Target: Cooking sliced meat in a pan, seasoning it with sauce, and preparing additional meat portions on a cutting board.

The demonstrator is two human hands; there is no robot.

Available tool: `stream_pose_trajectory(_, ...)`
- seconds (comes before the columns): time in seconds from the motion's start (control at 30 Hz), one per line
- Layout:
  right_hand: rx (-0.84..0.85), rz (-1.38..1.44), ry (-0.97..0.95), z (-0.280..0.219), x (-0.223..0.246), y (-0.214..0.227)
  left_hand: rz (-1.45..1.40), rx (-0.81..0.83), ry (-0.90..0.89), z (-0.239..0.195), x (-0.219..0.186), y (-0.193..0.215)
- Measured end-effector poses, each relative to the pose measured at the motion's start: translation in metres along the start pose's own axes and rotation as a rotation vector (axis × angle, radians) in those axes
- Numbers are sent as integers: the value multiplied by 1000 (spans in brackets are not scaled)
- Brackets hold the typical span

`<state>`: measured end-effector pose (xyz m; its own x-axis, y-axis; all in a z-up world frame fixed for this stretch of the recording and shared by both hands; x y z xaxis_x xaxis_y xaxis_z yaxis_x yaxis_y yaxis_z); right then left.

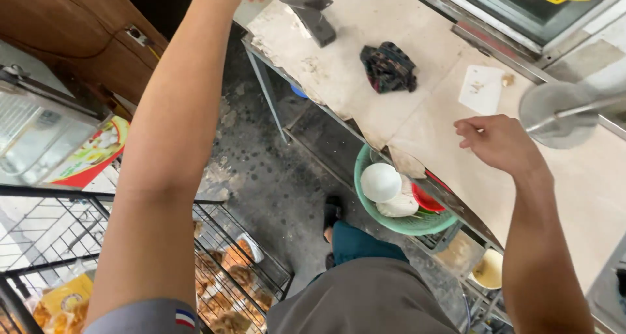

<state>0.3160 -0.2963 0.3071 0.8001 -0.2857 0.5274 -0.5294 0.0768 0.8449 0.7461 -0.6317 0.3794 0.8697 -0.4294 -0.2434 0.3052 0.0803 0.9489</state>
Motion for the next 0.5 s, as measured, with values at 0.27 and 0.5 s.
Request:
stream_pose_trajectory(0.27,64,226,53,117,137,-129,112,92,83,44,39,42)
stream_pose_trajectory(0.5,-218,186,408,203,252,-217,56,21,-105,80,86,92)
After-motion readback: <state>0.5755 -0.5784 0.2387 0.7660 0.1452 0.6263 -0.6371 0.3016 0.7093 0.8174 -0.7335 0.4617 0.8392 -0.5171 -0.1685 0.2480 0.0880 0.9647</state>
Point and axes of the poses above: each hand's wrist, its own z-axis towards the middle knuckle, its own y-axis out of the back of the hand, x = y × z, the point moved 5 cm from there along z, towards the middle knuckle, and after that the axes turned 13 degrees about -x, right-handed, at the moved point
